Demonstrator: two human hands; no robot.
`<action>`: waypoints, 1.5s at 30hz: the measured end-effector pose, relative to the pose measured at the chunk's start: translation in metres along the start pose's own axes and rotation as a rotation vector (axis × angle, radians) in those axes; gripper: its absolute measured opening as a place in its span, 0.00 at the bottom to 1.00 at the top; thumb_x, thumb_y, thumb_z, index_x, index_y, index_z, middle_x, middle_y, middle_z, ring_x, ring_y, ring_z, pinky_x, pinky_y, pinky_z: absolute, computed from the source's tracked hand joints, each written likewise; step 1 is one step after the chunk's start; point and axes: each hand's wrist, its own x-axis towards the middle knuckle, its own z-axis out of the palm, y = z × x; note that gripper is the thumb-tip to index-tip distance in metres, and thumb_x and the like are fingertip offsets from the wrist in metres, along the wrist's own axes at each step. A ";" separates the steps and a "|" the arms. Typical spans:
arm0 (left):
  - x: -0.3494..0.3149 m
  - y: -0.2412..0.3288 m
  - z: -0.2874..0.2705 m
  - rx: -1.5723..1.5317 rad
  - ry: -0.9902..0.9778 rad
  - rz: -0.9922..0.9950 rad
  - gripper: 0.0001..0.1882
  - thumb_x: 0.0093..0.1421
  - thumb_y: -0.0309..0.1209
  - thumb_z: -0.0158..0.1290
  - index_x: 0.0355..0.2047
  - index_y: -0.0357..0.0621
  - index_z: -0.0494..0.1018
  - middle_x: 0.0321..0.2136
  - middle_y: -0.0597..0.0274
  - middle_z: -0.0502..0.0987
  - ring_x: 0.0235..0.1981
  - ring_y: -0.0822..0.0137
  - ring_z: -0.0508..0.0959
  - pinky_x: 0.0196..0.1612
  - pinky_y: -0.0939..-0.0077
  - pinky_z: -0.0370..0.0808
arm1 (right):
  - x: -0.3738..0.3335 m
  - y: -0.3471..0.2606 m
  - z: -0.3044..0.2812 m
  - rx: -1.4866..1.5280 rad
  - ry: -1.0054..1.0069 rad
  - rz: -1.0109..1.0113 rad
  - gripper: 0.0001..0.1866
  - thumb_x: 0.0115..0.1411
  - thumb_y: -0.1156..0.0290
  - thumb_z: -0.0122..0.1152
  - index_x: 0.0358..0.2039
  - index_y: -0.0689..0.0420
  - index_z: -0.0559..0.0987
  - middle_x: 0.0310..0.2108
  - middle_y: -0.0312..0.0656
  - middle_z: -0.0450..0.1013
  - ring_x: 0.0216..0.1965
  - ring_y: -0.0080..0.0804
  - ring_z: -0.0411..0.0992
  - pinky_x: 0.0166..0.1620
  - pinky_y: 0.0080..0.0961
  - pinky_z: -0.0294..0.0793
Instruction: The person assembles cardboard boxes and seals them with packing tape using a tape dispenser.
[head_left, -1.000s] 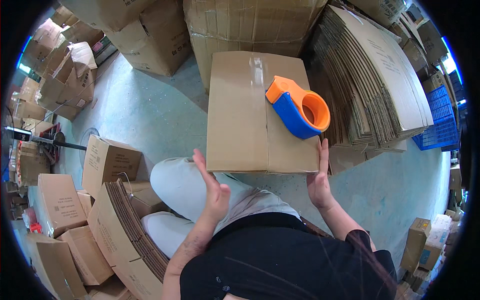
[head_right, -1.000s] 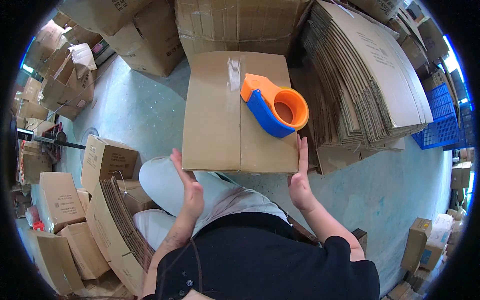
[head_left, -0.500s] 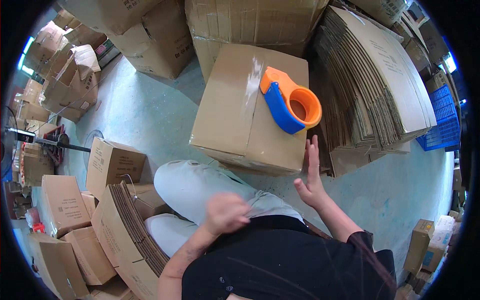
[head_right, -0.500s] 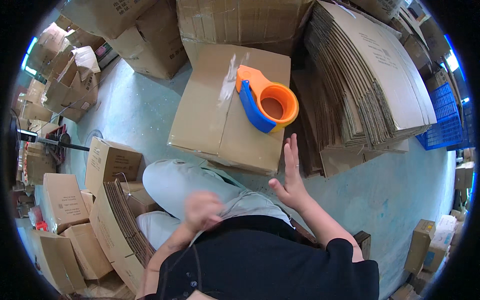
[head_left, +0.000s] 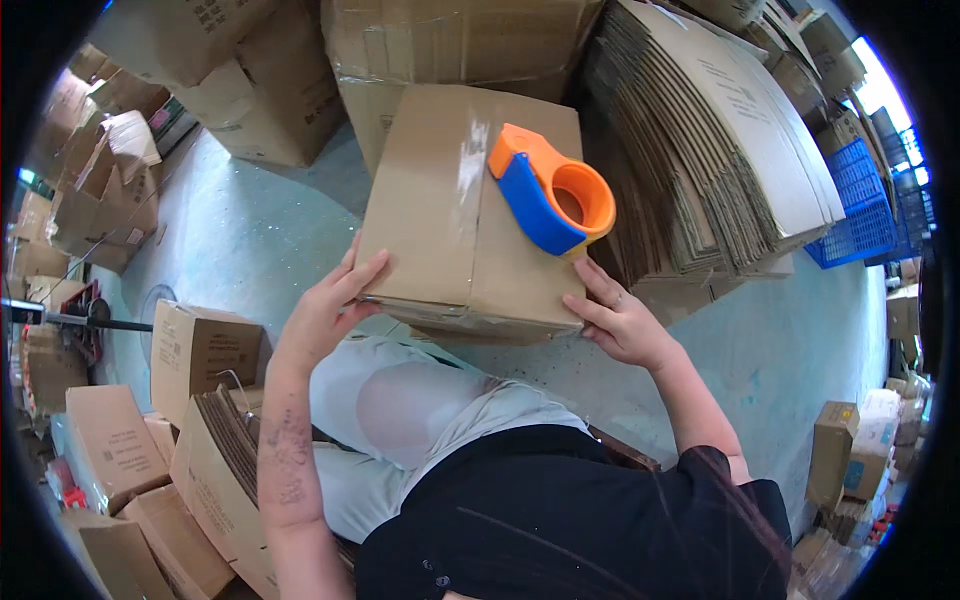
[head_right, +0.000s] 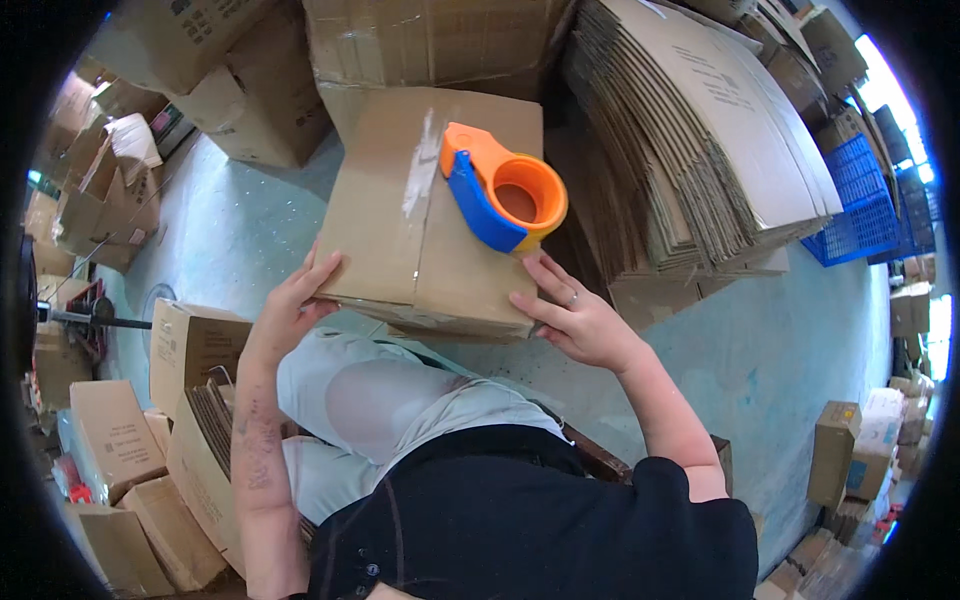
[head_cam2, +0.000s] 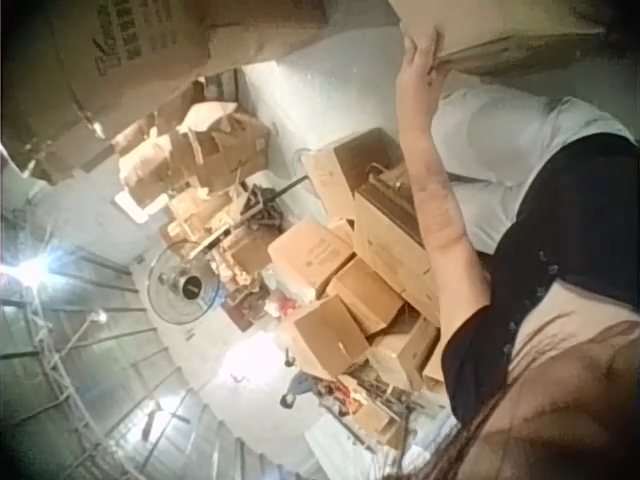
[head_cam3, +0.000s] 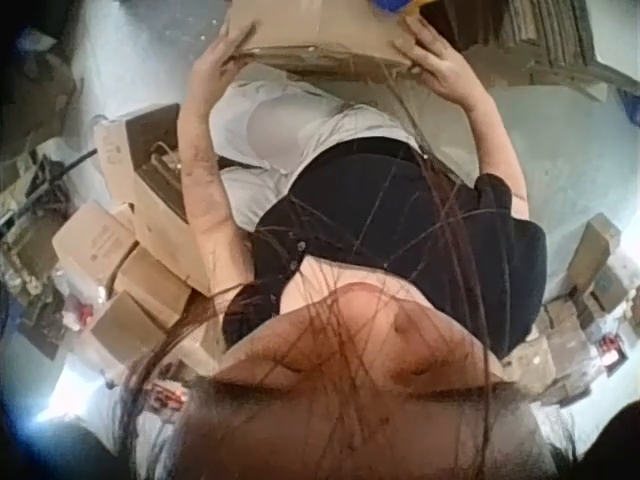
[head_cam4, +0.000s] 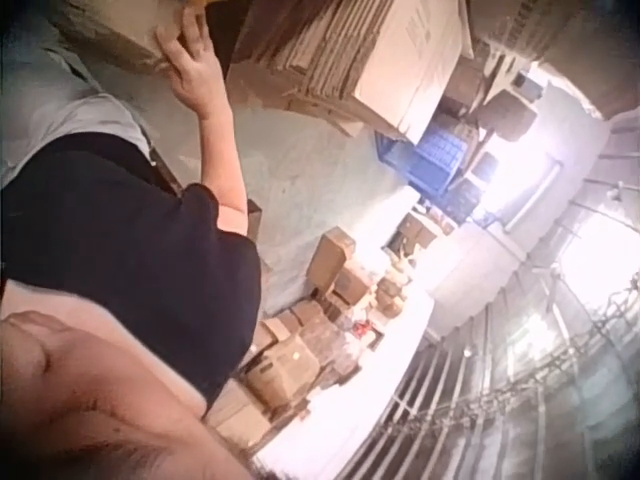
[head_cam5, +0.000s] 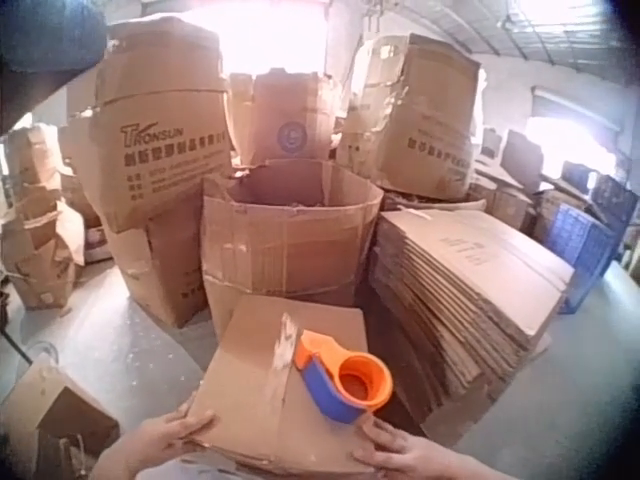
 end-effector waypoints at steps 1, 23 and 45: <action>0.000 0.000 0.000 -0.007 -0.006 0.004 0.40 0.47 0.17 0.63 0.60 0.60 0.69 0.66 0.55 0.59 0.57 0.54 0.73 0.52 0.67 0.76 | 0.000 -0.001 -0.001 -0.014 -0.069 -0.010 0.33 0.50 0.80 0.64 0.58 0.47 0.73 0.69 0.50 0.52 0.68 0.57 0.53 0.66 0.42 0.61; -0.012 0.011 0.018 -0.066 0.112 -0.035 0.37 0.46 0.17 0.63 0.58 0.56 0.71 0.63 0.46 0.64 0.53 0.55 0.77 0.42 0.69 0.80 | 0.000 0.001 0.023 0.126 0.200 -0.076 0.22 0.61 0.56 0.61 0.49 0.57 0.72 0.61 0.57 0.62 0.62 0.57 0.63 0.61 0.44 0.66; -0.019 0.047 -0.009 0.098 -0.143 -0.134 0.35 0.58 0.29 0.60 0.65 0.57 0.61 0.67 0.52 0.57 0.61 0.56 0.69 0.55 0.71 0.73 | 0.127 -0.064 -0.057 -0.666 -0.214 0.439 0.31 0.53 0.38 0.60 0.32 0.58 0.79 0.32 0.45 0.77 0.38 0.38 0.73 0.48 0.33 0.66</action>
